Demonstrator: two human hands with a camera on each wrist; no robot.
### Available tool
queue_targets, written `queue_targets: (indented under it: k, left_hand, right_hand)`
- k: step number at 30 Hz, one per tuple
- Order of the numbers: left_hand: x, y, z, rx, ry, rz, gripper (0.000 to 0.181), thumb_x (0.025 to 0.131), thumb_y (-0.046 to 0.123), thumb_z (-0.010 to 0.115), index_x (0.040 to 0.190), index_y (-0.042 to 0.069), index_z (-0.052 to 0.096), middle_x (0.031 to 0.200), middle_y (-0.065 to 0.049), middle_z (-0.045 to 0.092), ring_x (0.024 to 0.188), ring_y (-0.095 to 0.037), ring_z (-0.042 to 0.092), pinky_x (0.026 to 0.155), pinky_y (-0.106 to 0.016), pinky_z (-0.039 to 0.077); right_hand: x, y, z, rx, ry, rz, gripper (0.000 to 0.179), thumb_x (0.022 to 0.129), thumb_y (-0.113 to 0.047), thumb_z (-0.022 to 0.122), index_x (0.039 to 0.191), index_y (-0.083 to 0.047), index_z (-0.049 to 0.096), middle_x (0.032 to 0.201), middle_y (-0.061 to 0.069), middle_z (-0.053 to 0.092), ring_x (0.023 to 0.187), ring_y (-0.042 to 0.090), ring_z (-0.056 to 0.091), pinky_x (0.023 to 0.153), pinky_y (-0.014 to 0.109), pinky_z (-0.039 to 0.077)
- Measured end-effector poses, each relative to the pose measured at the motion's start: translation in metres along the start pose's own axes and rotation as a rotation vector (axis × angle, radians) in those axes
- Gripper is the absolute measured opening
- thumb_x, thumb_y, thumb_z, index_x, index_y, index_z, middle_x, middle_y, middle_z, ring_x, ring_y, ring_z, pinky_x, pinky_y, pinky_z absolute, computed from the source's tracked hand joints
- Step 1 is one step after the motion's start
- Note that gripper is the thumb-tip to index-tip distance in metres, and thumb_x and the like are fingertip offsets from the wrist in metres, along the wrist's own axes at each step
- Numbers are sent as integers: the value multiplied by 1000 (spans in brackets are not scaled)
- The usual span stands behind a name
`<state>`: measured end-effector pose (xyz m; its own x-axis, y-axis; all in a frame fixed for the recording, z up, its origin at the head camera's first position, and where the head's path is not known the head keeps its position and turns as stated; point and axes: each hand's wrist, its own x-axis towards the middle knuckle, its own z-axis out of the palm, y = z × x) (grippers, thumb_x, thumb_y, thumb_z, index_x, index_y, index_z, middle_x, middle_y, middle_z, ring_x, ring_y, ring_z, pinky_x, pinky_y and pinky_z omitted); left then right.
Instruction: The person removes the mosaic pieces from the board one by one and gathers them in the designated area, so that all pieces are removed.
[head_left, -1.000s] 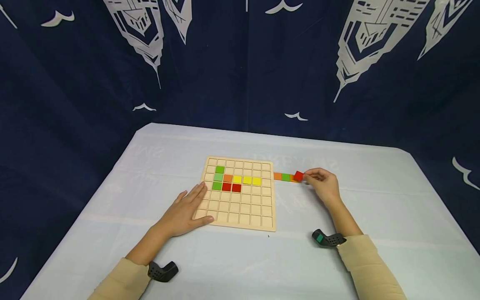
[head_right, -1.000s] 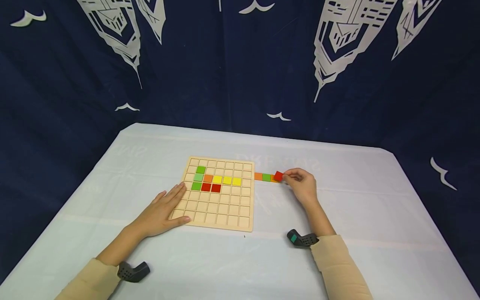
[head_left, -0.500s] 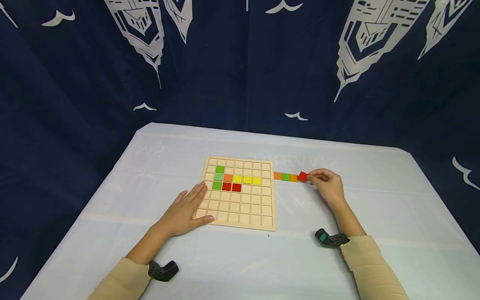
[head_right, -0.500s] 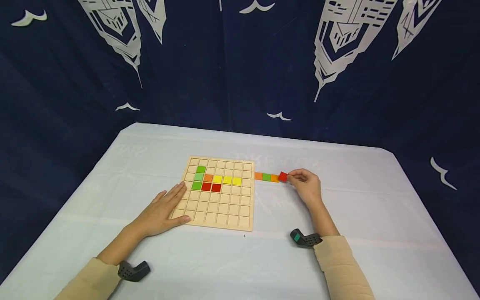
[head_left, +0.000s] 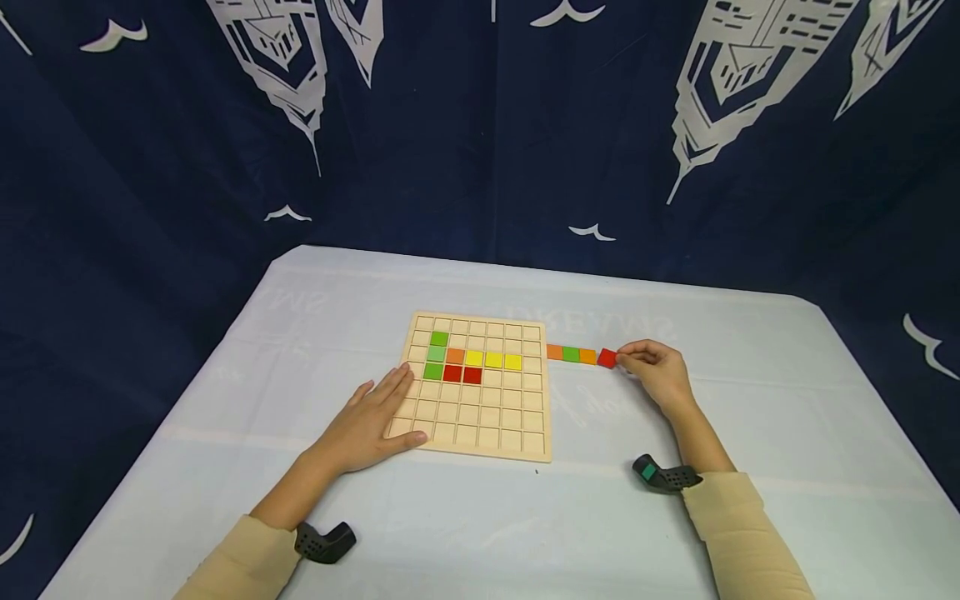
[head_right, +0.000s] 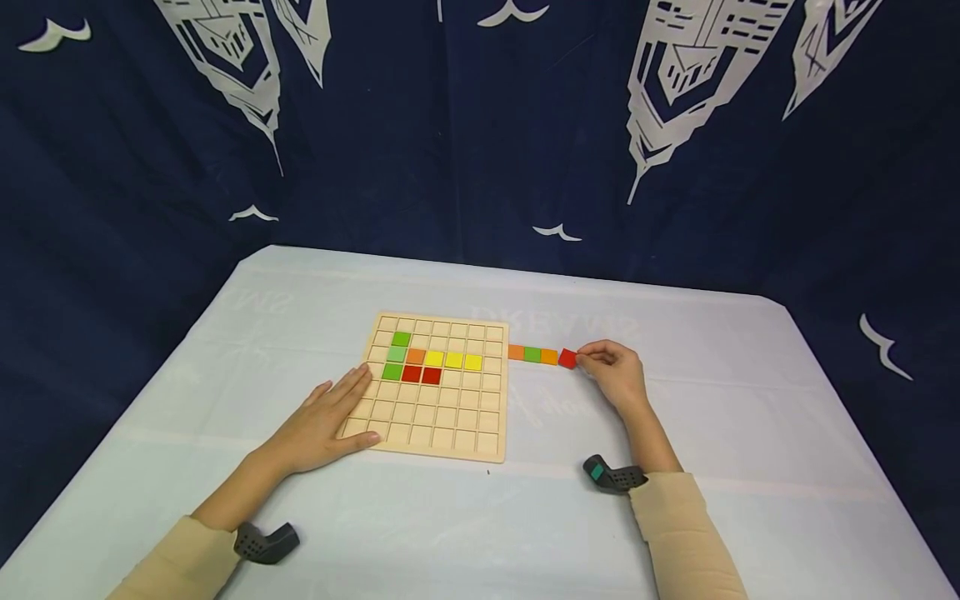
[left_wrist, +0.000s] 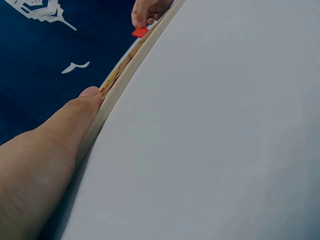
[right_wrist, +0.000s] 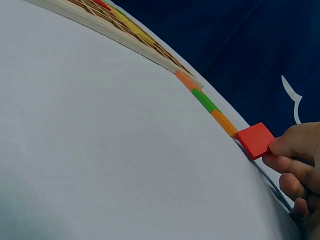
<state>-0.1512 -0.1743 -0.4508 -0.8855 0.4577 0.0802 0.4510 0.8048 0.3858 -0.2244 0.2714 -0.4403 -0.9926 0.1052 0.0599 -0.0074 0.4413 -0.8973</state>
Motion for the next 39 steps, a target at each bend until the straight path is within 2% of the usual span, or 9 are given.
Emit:
queue_targets:
  k: [5,14,22,39]
  left_hand:
    - [0,-1,1,5,3,5,96,88,63,56,155,4,22,162,-7,15,148,-23,14,115,-54,15]
    - [1,-1,1,3,2,3,96,88,64,56,155,4,21,162,-7,15,148,-24,14,115,-54,15]
    - [0,-1,1,12,-4,4,96,88,63,56,155,3,21,162,-7,14,148,-23,14,115,-54,15]
    - [0,0,-1,10,-12,9,95,89,62,55,155,3,20,162,-8,14,148,-25,14,115,-53,13]
  right_hand:
    - [1,0,-1,-23,-21,-15,25,91,-12,69,104,10,66,79,-7,68,71,1,57,61,16,46]
    - [3,2,2,-83,-5,-28,24,90,-14,69,103,6,68,80,-4,68,70,1,57,62,15,46]
    - [3,1,6,-127,13,-42,22,90,-12,68,104,5,68,89,12,69,70,4,56,61,15,45]
    - [3,2,9,-183,38,-44,20,90,-12,68,102,4,69,90,13,68,72,9,54,61,15,44]
